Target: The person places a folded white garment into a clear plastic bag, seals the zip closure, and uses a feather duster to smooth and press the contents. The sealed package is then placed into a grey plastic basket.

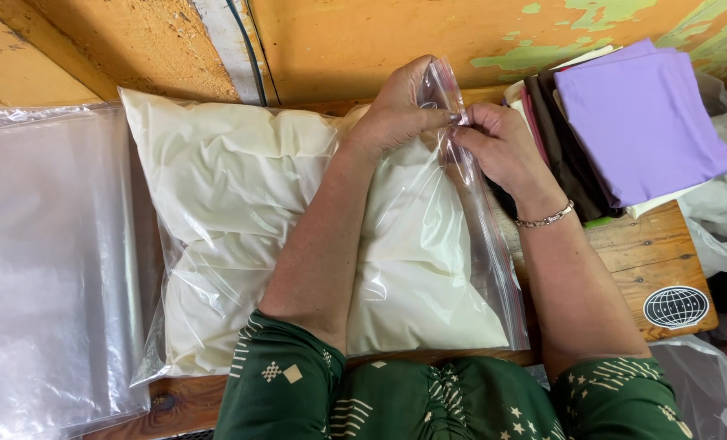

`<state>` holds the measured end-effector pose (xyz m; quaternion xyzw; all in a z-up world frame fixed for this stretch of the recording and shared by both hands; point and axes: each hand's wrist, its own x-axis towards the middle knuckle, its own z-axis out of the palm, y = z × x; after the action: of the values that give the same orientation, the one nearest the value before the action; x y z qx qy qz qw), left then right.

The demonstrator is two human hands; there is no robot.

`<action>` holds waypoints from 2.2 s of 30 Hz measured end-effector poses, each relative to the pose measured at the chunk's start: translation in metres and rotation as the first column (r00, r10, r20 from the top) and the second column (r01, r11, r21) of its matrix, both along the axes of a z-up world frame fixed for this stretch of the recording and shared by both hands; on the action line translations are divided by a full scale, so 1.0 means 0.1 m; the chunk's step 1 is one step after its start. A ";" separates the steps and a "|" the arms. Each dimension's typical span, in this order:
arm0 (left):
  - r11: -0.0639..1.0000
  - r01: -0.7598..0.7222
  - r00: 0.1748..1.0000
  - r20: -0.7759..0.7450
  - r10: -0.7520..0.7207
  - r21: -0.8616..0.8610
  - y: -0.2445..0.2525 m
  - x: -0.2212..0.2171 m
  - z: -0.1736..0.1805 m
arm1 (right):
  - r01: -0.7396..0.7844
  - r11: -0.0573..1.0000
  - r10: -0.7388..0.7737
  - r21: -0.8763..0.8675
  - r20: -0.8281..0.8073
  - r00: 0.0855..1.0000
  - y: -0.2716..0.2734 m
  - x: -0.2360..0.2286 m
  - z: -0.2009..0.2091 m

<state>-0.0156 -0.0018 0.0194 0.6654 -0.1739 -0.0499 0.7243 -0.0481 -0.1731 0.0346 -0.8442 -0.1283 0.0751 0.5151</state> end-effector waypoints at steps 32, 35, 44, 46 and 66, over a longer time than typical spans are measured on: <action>0.985 -0.171 0.976 0.135 0.170 -0.004 -0.08 -0.01 0.06 | -0.052 0.924 0.021 -0.378 -0.086 0.996 -0.59 -1.64 0.05; 0.983 -0.175 0.979 0.120 0.168 0.056 -0.13 -0.01 0.02 | -0.010 0.875 -0.006 -0.484 -0.032 0.999 -0.65 -1.85 -0.06; 0.975 -0.194 0.981 0.033 0.191 0.105 -0.19 -0.05 0.03 | 0.028 0.868 -0.098 -0.495 -0.117 0.988 -0.75 -2.27 -0.13; 0.969 -0.215 0.975 -0.032 0.221 0.124 -0.19 -0.11 0.09 | 0.044 0.870 -0.118 -0.490 -0.121 0.986 -0.78 -2.34 -0.16; 0.987 -0.030 0.995 -0.101 0.014 -0.160 0.05 -0.06 0.08 | -0.122 0.858 -0.015 -0.499 -0.262 0.965 -0.97 -2.14 0.09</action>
<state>-0.0215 0.0036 0.0278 0.6032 -0.1336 -0.0609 0.7839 -0.2618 -0.2700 0.0441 -0.9295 -0.0596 0.2293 0.2826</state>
